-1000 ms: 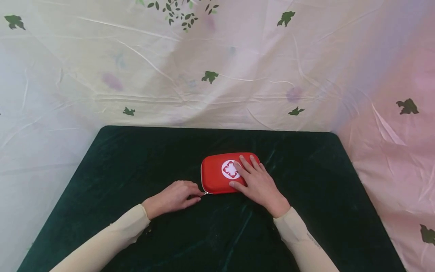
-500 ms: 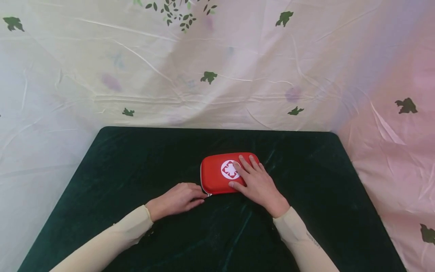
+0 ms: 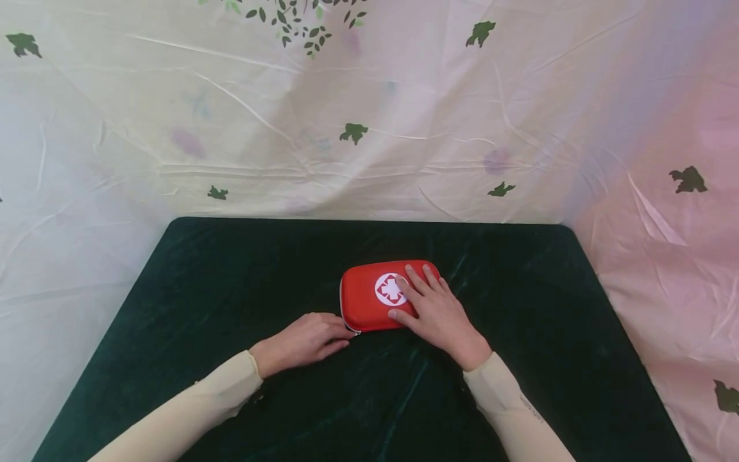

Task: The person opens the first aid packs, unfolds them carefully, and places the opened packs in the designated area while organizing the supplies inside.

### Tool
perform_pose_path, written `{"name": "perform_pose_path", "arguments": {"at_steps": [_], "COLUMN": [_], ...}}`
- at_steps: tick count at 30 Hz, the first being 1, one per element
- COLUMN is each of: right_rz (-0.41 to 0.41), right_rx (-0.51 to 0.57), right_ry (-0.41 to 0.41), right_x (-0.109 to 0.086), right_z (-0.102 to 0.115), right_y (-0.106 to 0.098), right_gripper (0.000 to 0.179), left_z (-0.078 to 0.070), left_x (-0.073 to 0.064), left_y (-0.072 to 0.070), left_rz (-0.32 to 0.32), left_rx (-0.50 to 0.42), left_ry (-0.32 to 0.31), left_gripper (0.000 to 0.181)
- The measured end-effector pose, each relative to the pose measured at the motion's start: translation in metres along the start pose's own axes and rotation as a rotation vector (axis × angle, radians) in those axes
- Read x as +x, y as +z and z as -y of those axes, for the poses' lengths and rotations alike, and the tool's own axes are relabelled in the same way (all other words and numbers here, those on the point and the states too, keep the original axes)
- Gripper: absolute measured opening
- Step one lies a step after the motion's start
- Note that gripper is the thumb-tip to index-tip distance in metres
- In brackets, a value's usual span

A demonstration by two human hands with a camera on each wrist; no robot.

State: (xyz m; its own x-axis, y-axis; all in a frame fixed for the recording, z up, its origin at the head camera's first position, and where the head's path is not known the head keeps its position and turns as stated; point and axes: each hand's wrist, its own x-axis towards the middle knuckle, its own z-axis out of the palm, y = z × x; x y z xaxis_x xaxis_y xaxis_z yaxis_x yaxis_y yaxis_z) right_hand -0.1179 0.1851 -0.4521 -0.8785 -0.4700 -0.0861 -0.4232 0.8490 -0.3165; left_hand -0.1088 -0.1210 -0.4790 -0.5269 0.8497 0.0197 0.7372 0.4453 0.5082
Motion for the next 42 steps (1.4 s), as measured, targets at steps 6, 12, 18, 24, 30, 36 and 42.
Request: {"name": "perform_pose_path", "arguments": {"at_steps": [6,12,18,24,30,36,42], "right_rz": [-0.010,-0.015,-0.052,-0.094,-0.085,-0.094,-0.101], "right_rx": [0.018,0.062,0.097,0.149,0.191,0.196,0.193], "right_ry": [-0.007,-0.002,0.002,0.083,0.194,0.268,0.301], "right_x": [-0.001,-0.001,-0.004,-0.014,-0.019,-0.023,-0.025], "right_z": [0.001,0.002,0.005,0.003,-0.001,-0.006,-0.007], "right_y": [0.001,0.001,0.000,-0.003,-0.003,-0.003,-0.003], "right_gripper": [0.078,0.079,0.075,0.077,0.090,0.086,0.085], "left_z": [0.000,-0.014,-0.012,-0.007,-0.001,0.006,0.005], "left_x": [-0.002,-0.007,-0.005,0.011,0.031,0.049,0.056], "left_y": [0.001,-0.013,-0.023,-0.021,-0.022,-0.021,-0.016], "left_rz": [-0.039,-0.110,-0.237,-0.302,-0.261,-0.296,-0.343], "left_rx": [0.080,0.278,0.223,-0.017,-0.145,-0.198,-0.214], "left_ry": [-0.014,-0.174,-0.390,-0.479,-0.476,-0.527,-0.555], "left_gripper": [0.029,0.022,0.028,0.067,0.078,0.070,0.064]}}
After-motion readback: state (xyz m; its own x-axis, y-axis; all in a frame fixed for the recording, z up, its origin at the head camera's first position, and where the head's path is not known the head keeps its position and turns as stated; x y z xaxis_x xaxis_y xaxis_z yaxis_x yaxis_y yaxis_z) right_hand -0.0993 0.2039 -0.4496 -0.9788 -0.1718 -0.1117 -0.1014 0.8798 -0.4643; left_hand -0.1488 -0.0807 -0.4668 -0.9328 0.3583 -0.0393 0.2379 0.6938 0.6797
